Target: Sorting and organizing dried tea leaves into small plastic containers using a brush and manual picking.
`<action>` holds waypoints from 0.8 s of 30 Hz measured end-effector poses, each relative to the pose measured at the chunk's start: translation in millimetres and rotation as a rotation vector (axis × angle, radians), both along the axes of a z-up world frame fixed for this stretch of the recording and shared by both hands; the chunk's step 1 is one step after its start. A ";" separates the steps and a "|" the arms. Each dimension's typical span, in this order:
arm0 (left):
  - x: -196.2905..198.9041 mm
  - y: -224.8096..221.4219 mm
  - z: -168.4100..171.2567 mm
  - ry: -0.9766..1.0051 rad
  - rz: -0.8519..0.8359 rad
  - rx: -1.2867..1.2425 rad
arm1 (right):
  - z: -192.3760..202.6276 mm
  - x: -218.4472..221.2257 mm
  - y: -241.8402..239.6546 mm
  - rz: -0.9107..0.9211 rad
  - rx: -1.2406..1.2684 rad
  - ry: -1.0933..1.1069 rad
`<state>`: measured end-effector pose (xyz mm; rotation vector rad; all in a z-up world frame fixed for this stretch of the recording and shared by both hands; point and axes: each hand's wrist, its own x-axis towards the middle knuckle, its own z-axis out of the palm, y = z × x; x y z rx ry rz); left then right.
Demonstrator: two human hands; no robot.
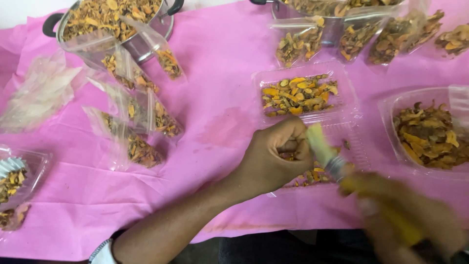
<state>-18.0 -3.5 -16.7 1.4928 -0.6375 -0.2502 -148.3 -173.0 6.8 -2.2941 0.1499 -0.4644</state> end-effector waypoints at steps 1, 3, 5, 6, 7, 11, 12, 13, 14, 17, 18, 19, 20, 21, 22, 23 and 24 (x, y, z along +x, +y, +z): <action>1.7 -0.9 -0.6 -0.001 -0.004 0.002 | -0.5 -2.3 -5.0 -0.004 0.002 -0.001; 2.9 -1.8 -5.2 -0.033 0.049 0.023 | -3.2 -8.0 -14.9 0.026 0.335 0.133; 3.4 -1.2 -6.8 -0.048 0.013 0.003 | 17.8 12.3 -14.2 0.109 0.106 0.006; 3.3 -1.4 -7.0 -0.070 -0.024 -0.017 | 28.5 22.3 -14.4 0.193 -0.121 -0.130; 1.9 0.1 -7.2 -0.068 -0.032 -0.013 | 17.7 33.2 -13.1 0.185 -0.117 -0.128; -1.9 3.9 -4.9 -0.042 -0.197 -0.003 | 1.6 56.5 -8.5 0.273 -0.068 -0.284; -2.4 4.7 -5.0 -0.028 -0.229 0.007 | 3.5 58.0 -7.2 0.311 -0.060 -0.303; -0.8 5.3 -4.0 -0.037 -0.235 0.001 | 0.6 58.7 -11.5 0.306 -0.069 -0.310; 0.8 5.1 -3.3 -0.109 -0.217 0.068 | -2.4 59.6 -16.5 0.278 -0.094 -0.268; 6.3 3.0 1.4 -0.206 -0.204 0.286 | 22.8 52.8 -38.9 0.199 -0.115 -0.156; 8.6 3.2 3.3 -0.234 -0.184 0.440 | 36.6 50.1 -46.7 0.172 -0.110 -0.091; 13.6 2.3 3.6 -0.232 -0.183 0.439 | 4.9 80.5 -93.7 0.173 -0.111 -0.089; 18.5 2.2 2.9 -0.368 -0.220 0.505 | -40.6 98.7 -141.4 0.074 0.003 -0.002; 19.7 3.4 0.4 -0.488 -0.252 0.572 | -100.2 100.5 -186.1 -0.017 0.116 0.099; 20.7 9.7 -1.1 -0.469 -0.246 0.572 | -82.9 92.3 -181.3 -0.007 0.115 0.115; 25.2 14.6 -1.2 -0.567 -0.325 0.652 | -63.7 87.9 -178.2 0.064 -0.127 -0.024; 29.4 19.1 -0.9 -0.664 -0.405 0.732 | -44.2 83.3 -175.6 0.140 -0.367 -0.163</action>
